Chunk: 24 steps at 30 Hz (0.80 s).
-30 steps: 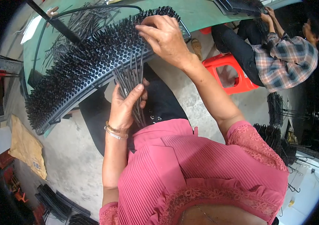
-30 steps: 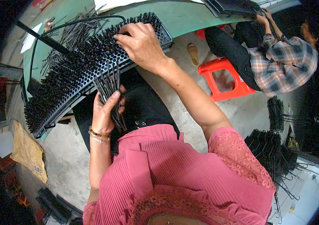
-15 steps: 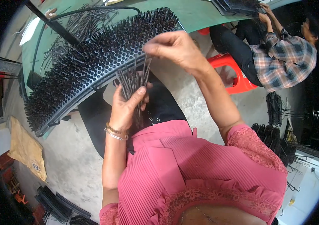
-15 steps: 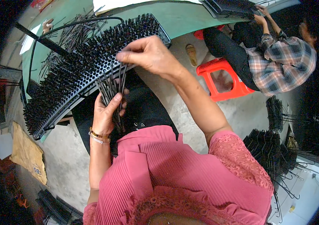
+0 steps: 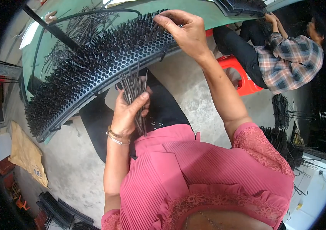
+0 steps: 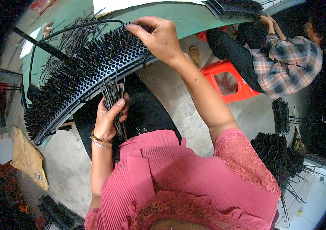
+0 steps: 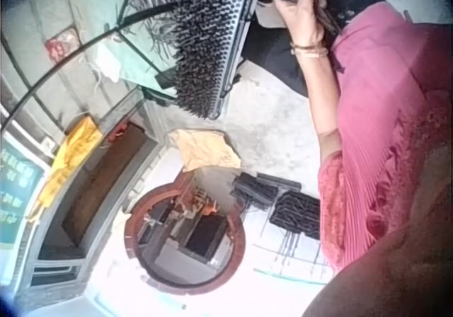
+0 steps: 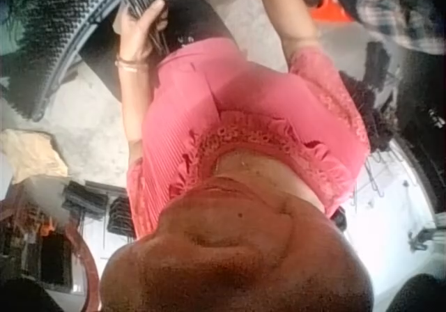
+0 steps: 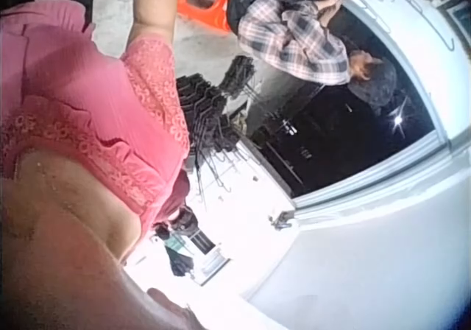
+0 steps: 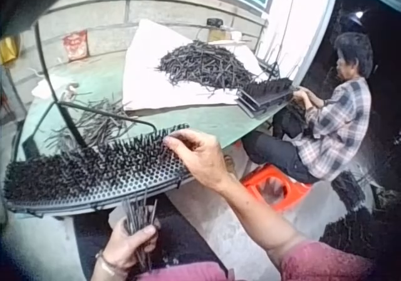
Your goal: Inserting metal pins into a perforated base to assemble an industrial brush.
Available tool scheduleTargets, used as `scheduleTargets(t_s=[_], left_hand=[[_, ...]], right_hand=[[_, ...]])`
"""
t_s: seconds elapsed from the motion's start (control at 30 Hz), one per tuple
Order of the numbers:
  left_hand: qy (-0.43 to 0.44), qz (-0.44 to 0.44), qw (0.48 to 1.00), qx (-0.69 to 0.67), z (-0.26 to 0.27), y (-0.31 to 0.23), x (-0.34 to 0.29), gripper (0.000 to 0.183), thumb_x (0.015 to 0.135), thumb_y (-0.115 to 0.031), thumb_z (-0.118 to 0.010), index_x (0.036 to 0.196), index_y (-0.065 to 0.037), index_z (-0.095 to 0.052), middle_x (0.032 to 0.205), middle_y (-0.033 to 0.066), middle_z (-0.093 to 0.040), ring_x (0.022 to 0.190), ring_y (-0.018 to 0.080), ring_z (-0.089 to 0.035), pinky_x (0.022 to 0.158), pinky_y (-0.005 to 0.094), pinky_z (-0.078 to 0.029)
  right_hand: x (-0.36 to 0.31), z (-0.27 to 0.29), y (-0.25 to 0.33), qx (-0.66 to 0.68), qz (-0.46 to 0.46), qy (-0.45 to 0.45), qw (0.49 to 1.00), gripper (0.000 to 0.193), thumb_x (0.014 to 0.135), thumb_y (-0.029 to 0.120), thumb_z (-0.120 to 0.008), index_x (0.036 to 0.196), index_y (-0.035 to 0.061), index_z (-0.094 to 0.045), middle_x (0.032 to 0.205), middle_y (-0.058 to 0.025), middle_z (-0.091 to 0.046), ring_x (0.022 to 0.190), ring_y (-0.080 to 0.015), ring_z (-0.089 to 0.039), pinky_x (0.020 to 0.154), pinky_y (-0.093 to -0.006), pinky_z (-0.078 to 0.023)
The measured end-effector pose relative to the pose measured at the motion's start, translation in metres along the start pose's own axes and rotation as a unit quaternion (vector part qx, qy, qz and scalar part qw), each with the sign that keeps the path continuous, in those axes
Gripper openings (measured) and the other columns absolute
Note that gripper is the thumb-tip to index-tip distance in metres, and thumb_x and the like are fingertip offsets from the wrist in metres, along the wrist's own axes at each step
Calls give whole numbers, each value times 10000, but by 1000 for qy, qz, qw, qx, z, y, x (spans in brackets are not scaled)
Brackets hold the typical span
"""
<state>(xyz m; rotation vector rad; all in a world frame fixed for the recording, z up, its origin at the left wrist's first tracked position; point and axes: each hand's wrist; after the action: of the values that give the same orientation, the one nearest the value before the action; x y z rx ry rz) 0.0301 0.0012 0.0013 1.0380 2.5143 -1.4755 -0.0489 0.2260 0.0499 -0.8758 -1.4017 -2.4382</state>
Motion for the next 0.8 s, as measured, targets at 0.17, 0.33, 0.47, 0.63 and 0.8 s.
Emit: scheduleTargets(t_s=[0.17, 0.33, 0.47, 0.63, 0.8], left_hand=[[13, -3, 1000, -2, -2, 0, 0, 429, 805, -90, -686, 1195, -67, -506, 971, 46, -610, 664, 89, -517, 473, 185, -386], [12, -1, 1000, -2, -1, -1, -1, 446, 800, -84, -688, 1205, -68, -502, 957, 45, -606, 665, 90, -519, 463, 187, -385], [12, 0, 1000, -1, 1, 2, -1, 448, 798, -78, -686, 1206, -66, -501, 949, 47, -607, 664, 93, -520, 459, 187, -387], [10, 7, 1000, -5, -2, 0, -1, 429, 809, -82, -671, 1203, -69, -501, 934, 44, -609, 660, 95, -521, 460, 186, -387], [-1, 10, 1000, 7, -2, 0, -2, 424, 814, -90, -668, 1204, -74, -502, 937, 46, -609, 663, 95, -521, 464, 187, -391]], right_hand=[[-1, -1, 0, -10, -4, -7, 1000, 164, 806, 145, -695, 890, 4, -698, 757, -63, -684, 662, -85, -608, 584, -222, -473], [-3, -2, 2, -33, 20, -25, 999, 177, 788, 171, -701, 867, 13, -702, 752, -94, -683, 628, -116, -618, 556, -251, -472], [-10, -3, -4, -49, 35, 3, 998, 138, 808, 115, -694, 887, 1, -695, 762, -49, -680, 675, -76, -602, 594, -214, -468], [-4, -2, 4, -103, 164, 80, 978, 100, 772, 77, -686, 861, 29, -686, 784, -82, -657, 687, -176, -627, 609, -269, -484], [-4, -5, 10, -144, 205, 105, 962, 123, 759, 101, -680, 864, 36, -678, 793, -82, -650, 732, -232, -627, 653, -315, -494]])
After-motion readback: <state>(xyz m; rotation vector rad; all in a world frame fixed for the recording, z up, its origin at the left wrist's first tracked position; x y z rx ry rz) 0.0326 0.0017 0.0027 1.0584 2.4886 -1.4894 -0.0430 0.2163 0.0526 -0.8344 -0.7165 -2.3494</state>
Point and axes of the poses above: each hand's wrist, its own x-axis towards the middle knuckle, its own z-axis out of the back of the hand, y = z × x
